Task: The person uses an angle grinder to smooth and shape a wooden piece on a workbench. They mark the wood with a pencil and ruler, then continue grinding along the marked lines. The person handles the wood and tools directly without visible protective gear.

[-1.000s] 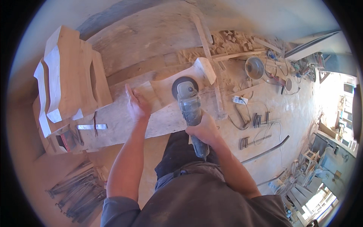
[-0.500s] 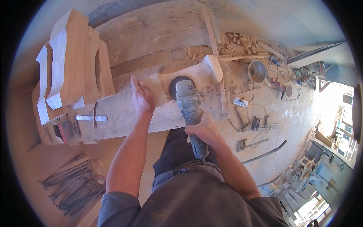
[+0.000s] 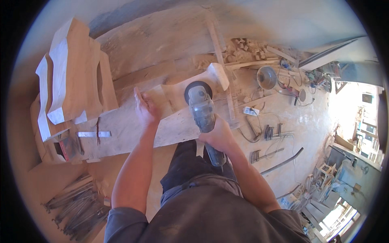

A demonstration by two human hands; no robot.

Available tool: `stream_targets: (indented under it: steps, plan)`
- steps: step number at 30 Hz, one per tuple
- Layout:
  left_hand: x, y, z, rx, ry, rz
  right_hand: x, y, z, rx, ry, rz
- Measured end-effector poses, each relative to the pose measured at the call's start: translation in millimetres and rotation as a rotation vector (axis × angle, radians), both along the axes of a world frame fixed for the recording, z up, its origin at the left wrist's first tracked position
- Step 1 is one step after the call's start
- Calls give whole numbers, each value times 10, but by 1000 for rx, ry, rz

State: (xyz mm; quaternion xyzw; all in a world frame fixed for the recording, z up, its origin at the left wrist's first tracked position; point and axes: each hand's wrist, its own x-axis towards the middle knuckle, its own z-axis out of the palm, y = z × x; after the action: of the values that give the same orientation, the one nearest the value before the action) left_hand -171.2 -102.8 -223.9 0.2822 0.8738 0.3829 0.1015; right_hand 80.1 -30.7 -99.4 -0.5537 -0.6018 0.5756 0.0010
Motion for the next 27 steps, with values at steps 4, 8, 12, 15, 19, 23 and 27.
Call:
stream_targets:
  steps: [4,8,12,15,19,23,27]
  plan:
    - [-4,8,19,-20,-72,5,375,-83,173,118,-94,-44]
    - [-44,-3,-85,-5,-52,-14,985,-296,307,81,-62,-207]
    - [-70,-12,-135,-16,16,-8,1543,-539,380,-36,33,-434]
    - [22,-14,-37,-183,370,-112,1862,-689,316,-66,106,-573]
    - [220,79,509,-330,536,-696,2103,-695,339,-95,200,-691]
    - [145,402,884,-611,413,-863,2281,-610,339,-87,180,-670]
    - [-128,704,1047,-660,176,-952,2476,-608,335,-79,128,-712]
